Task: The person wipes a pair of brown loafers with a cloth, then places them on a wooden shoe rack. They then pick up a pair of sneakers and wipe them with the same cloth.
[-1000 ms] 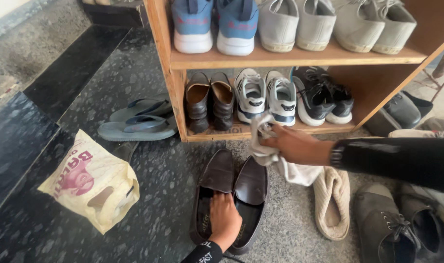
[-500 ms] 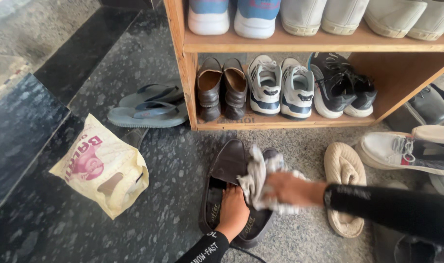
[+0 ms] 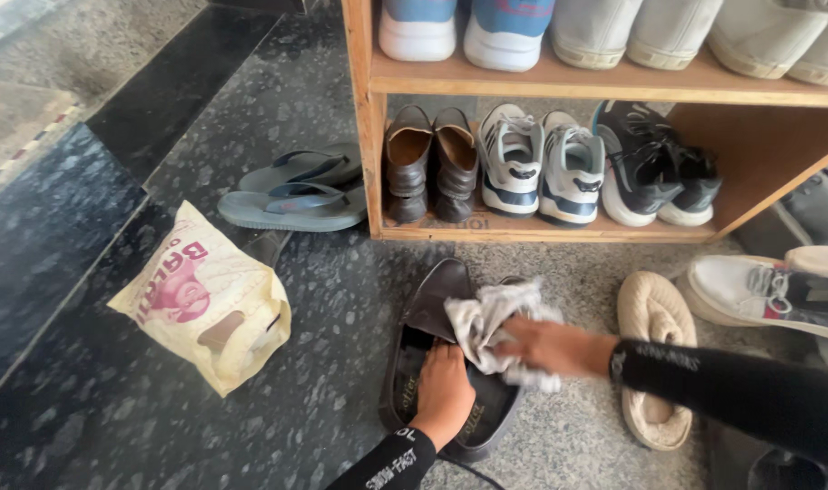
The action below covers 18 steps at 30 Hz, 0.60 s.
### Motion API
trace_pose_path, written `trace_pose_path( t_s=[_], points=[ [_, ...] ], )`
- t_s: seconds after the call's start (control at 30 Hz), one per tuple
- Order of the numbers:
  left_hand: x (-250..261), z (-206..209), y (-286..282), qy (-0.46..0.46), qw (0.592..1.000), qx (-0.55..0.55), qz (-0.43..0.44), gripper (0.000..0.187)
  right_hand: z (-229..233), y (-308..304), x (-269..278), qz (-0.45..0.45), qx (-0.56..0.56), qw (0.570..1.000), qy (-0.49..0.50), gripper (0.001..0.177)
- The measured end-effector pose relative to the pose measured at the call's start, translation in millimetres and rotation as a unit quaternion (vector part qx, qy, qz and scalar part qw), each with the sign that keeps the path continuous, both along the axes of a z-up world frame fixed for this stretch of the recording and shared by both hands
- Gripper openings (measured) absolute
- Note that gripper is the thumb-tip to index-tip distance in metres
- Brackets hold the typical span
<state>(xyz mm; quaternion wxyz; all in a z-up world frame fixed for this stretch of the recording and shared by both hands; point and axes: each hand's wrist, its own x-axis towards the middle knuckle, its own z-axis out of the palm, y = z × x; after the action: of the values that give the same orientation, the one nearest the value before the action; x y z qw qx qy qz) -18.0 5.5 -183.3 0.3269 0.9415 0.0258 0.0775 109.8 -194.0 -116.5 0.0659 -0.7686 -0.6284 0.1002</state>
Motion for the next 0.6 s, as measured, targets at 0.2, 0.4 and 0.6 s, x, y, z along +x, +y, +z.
trace_pose_path(
  t_s=[0.2,0.4,0.6],
  points=[
    [-13.5,30.6,-5.8,0.063,0.995,0.070,0.032,0.036,7.9,35.5,65.7,-0.393,-0.005,0.920,-0.001,0.040],
    [-18.9,42.9,-5.1,-0.006,0.995,0.060,0.079,0.053,-13.8,95.6,35.0,-0.199,0.011,0.977,0.076,0.050],
    [-16.5,35.2,-2.3,0.065,0.992,0.065,0.081,0.061,11.1,102.7,20.6,-0.059,-0.095,0.994,0.005,0.048]
  ],
)
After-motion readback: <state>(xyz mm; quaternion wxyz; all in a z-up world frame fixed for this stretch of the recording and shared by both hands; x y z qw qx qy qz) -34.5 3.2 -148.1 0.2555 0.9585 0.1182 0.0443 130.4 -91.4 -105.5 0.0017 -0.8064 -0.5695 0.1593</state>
